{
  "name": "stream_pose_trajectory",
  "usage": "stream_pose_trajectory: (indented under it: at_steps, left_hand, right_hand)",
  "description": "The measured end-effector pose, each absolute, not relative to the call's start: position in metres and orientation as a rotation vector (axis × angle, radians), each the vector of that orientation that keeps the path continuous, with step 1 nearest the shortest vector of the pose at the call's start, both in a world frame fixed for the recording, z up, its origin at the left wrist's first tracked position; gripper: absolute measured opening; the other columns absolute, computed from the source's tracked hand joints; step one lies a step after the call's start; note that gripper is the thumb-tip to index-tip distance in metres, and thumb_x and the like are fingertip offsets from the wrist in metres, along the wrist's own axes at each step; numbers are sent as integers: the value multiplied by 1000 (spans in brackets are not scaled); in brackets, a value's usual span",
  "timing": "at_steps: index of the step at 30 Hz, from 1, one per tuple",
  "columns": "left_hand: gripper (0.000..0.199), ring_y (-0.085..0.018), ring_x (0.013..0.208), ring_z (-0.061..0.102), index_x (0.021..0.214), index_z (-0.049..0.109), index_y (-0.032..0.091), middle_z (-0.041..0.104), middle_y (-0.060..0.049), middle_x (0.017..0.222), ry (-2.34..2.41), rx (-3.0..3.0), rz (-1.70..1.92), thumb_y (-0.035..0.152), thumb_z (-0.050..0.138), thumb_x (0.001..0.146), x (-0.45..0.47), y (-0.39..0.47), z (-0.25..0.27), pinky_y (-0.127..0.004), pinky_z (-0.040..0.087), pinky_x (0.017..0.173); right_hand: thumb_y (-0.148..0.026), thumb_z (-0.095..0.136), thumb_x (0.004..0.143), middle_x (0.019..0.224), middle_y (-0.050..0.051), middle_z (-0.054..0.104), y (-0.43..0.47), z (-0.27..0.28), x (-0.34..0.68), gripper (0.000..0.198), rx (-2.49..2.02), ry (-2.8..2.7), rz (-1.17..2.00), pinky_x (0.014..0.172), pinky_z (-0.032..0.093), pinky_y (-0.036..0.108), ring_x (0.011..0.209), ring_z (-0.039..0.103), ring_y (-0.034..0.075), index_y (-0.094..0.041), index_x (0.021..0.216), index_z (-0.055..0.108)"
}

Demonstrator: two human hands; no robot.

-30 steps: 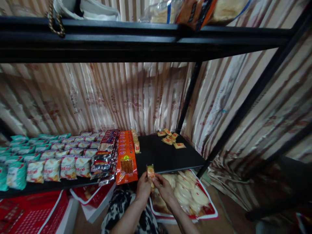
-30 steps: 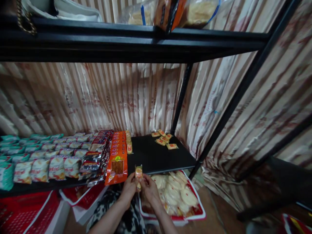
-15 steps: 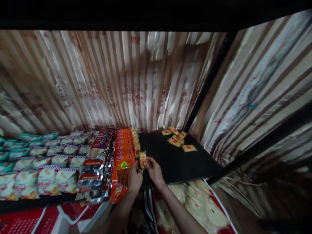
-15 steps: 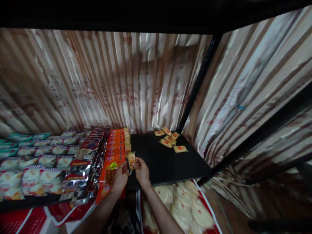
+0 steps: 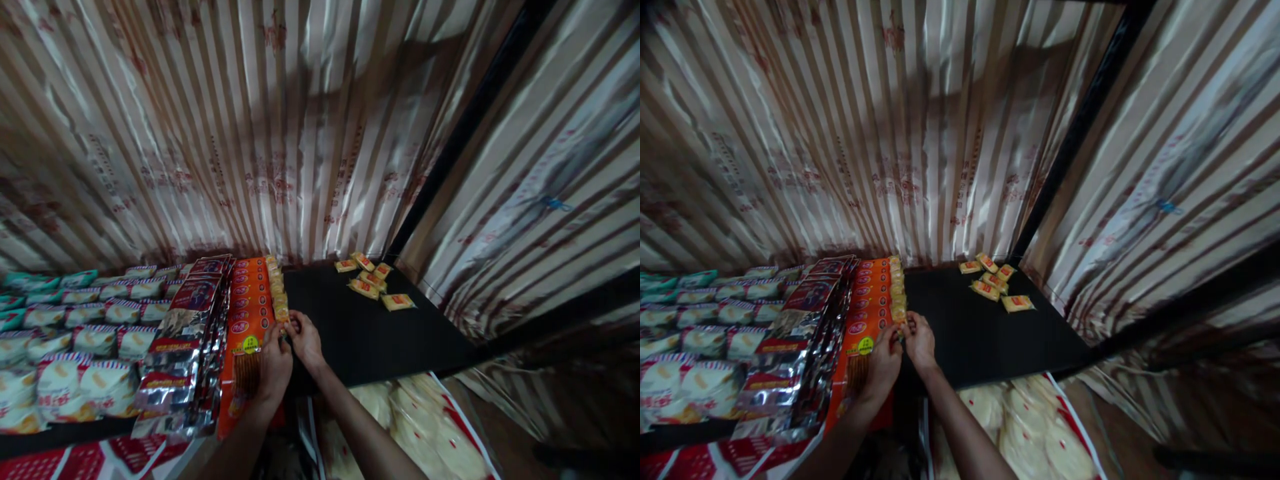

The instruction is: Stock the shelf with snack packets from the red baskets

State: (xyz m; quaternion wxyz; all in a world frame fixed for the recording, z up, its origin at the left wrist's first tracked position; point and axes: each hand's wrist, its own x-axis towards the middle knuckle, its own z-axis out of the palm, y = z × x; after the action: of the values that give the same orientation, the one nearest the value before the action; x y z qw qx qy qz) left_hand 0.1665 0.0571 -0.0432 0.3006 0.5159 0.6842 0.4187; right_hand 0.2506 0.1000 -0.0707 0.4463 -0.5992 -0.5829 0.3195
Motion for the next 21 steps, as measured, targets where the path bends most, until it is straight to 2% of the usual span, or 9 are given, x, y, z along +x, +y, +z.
stream_pose_trajectory:
  at_steps: [4,7,10,13,16,18,21]
  left_hand:
    - [43,-20,123,46,112,60,13,54,-11,129,1844,1395,1058,4,41,74,166,54,-40,-34,34,107]
    - [46,-20,126,44,114,59,15,53,-10,131,1822,1424,1075,4,40,73,164,51,-40,-35,33,108]
    - [48,-19,127,41,116,58,17,52,-8,132,1836,1441,1061,4,40,74,163,48,-42,-34,32,108]
    - [45,-21,129,39,116,58,15,49,-10,132,1891,1486,1026,6,40,75,163,44,-43,-34,33,107]
    - [43,-23,123,44,113,60,16,49,-12,128,1924,1557,1028,8,41,76,164,40,-45,-35,37,104]
    - [42,-22,118,49,113,60,16,51,-12,123,1929,1601,1056,9,40,76,165,38,-47,-35,40,101]
    - [39,-21,110,53,109,60,16,54,-11,113,1882,1666,1123,11,38,78,169,34,-52,-34,42,98]
  right_hand:
    - [-23,54,75,99,7,63,99,-73,249,30,-1475,-1455,759,79,53,33,84,63,18,-20,104,60]
    - [-26,55,75,107,8,61,97,-75,248,34,-1425,-1447,753,81,52,33,96,61,20,-21,109,60]
    - [-33,55,77,110,9,61,98,-76,250,36,-1386,-1407,767,80,53,33,101,59,21,-21,111,60]
    - [-43,46,84,117,10,61,105,-77,253,40,-1404,-1293,807,89,49,36,105,58,21,-19,113,59]
    - [-49,35,88,123,9,59,114,-81,255,47,-1414,-1181,897,99,43,37,114,54,21,-19,117,58]
    - [-49,29,90,124,9,59,118,-85,256,50,-1400,-1161,921,99,42,37,115,54,20,-18,119,56]
    - [-45,31,90,121,10,60,123,-87,267,47,-1454,-1200,788,99,42,37,113,54,20,-17,119,55]
